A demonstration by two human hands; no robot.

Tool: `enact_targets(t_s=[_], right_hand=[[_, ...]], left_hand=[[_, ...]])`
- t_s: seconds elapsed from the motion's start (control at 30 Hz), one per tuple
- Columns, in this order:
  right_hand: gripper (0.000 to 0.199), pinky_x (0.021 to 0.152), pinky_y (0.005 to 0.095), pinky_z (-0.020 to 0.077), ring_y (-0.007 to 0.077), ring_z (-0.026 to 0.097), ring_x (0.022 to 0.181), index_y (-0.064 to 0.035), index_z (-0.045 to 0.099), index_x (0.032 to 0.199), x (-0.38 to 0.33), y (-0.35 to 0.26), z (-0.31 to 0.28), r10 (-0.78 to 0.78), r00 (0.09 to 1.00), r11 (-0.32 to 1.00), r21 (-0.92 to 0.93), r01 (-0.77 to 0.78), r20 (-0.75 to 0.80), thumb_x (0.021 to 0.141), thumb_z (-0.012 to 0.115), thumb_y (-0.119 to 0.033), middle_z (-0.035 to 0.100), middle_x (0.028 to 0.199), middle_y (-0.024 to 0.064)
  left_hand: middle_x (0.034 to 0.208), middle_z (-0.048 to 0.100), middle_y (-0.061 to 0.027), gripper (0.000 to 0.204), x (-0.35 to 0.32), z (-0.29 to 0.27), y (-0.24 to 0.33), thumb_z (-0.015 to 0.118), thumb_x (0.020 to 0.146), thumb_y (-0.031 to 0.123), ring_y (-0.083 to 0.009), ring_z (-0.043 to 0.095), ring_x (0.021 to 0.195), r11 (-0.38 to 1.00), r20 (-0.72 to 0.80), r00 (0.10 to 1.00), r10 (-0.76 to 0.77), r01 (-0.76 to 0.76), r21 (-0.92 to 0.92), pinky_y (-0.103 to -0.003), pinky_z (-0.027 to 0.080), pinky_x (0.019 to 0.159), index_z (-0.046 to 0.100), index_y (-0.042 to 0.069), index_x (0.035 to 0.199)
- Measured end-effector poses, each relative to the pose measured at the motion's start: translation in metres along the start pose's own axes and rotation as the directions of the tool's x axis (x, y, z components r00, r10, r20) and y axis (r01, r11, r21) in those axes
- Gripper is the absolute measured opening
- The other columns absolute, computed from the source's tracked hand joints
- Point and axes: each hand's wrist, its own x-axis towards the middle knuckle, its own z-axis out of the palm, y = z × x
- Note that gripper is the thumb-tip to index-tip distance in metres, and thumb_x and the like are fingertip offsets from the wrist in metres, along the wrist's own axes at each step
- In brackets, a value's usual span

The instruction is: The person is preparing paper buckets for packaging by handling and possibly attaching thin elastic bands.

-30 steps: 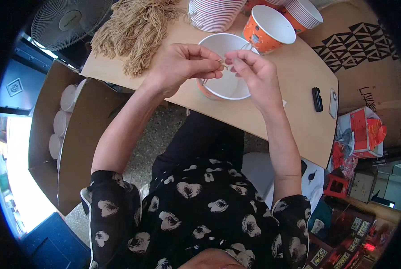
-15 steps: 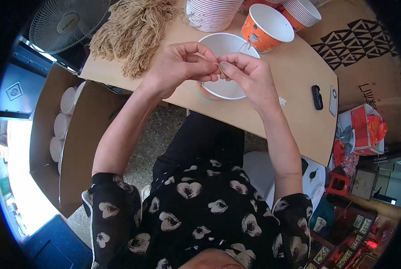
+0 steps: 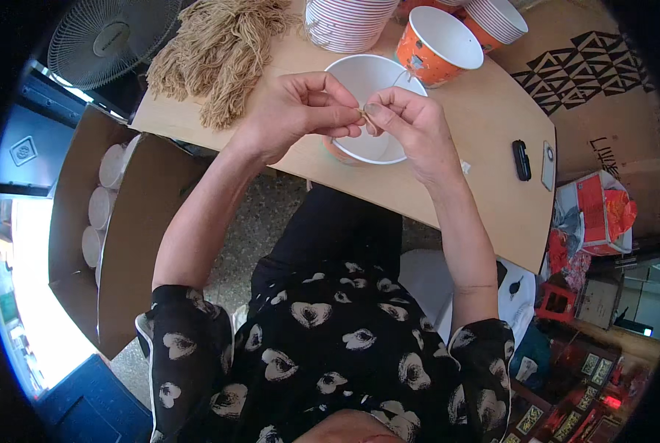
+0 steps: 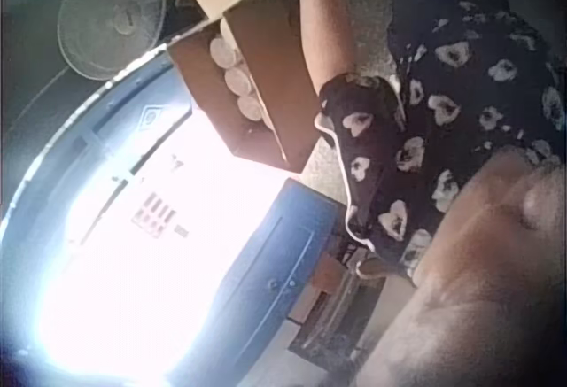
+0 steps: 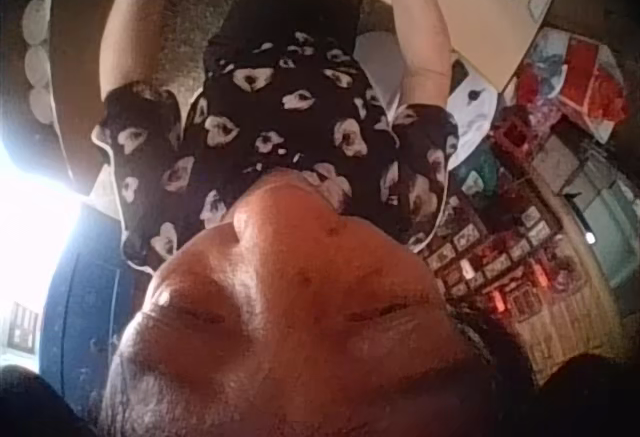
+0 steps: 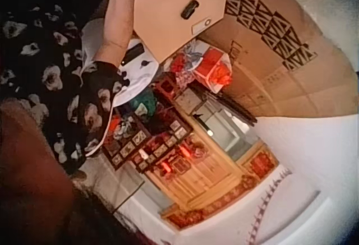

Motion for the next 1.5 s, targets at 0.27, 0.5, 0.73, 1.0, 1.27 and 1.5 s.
enact_targets(t_s=[0.27, 0.5, 0.73, 1.0, 1.27, 1.5], right_hand=[[0.016, 0.067, 0.0219, 0.0459, 0.0072, 0.058, 0.071, -0.0008, 0.065, 0.1, 0.0, 0.002, 0.002, 0.008, 0.997, 1.0, 0.012, -0.008, -0.073, 0.096, 0.062, -0.016, 0.065, 0.084, 0.0022], [0.02, 0.042, 0.0183, 0.0366, 0.0046, 0.048, 0.046, 0.0005, 0.061, 0.106, 0.003, -0.014, 0.003, 0.153, 0.988, 0.987, -0.053, -0.153, -0.008, 0.1, 0.055, -0.017, 0.067, 0.076, 0.0103], [0.029, 0.042, 0.0193, 0.0393, 0.0057, 0.051, 0.046, 0.006, 0.059, 0.116, 0.003, -0.021, 0.006, 0.214, 0.977, 0.976, 0.044, -0.214, -0.008, 0.104, 0.044, -0.015, 0.068, 0.074, 0.0117], [0.025, 0.048, 0.018, 0.0409, 0.0064, 0.053, 0.051, 0.0034, 0.061, 0.112, 0.001, -0.01, 0.004, 0.132, 0.991, 0.991, 0.007, -0.133, 0.028, 0.1, 0.056, -0.018, 0.066, 0.075, 0.008], [0.01, 0.046, 0.0178, 0.0409, 0.0046, 0.052, 0.052, 0.0015, 0.065, 0.098, 0.003, -0.008, 0.006, 0.072, 0.997, 0.997, 0.016, -0.071, -0.04, 0.096, 0.061, -0.008, 0.065, 0.071, 0.0048], [0.014, 0.047, 0.0176, 0.0369, 0.0048, 0.048, 0.052, -0.0001, 0.061, 0.1, 0.002, -0.008, 0.006, 0.055, 0.996, 0.998, 0.008, -0.055, -0.072, 0.098, 0.059, -0.013, 0.061, 0.071, 0.0042]], left_hand=[[0.091, 0.072, -0.0127, 0.017, 0.0, -0.001, 0.0, 0.069, 0.09, 0.002, -0.0162, 0.071, 0.085, 1.0, 0.005, 1.0, 0.025, -0.025, -0.012, -0.024, 0.058, 0.077, 0.065, -0.005, 0.104], [0.089, 0.072, -0.0087, 0.017, -0.002, 0.004, -0.005, 0.071, 0.088, 0.003, -0.0092, 0.067, 0.078, 0.982, -0.095, 0.987, 0.132, -0.118, 0.144, -0.022, 0.056, 0.073, 0.067, -0.004, 0.102], [0.088, 0.072, -0.0083, 0.018, -0.003, 0.003, -0.004, 0.071, 0.087, 0.004, -0.0095, 0.068, 0.081, 0.986, -0.098, 0.99, 0.105, -0.091, 0.14, -0.022, 0.056, 0.073, 0.067, -0.004, 0.103], [0.085, 0.072, -0.0077, 0.018, -0.004, 0.004, -0.001, 0.072, 0.087, 0.004, -0.0087, 0.067, 0.076, 0.987, -0.099, 0.991, 0.087, -0.072, 0.141, -0.021, 0.055, 0.07, 0.068, -0.005, 0.102], [0.084, 0.072, -0.0072, 0.018, -0.004, 0.004, 0.001, 0.072, 0.088, 0.005, -0.0088, 0.067, 0.075, 0.991, -0.098, 0.993, 0.065, -0.053, 0.12, -0.021, 0.056, 0.07, 0.068, -0.004, 0.102], [0.096, 0.072, -0.0116, 0.022, -0.003, 0.0, -0.005, 0.068, 0.092, 0.01, -0.0134, 0.069, 0.082, 0.997, -0.042, 0.997, 0.057, -0.055, 0.057, -0.025, 0.057, 0.076, 0.064, -0.003, 0.11]])
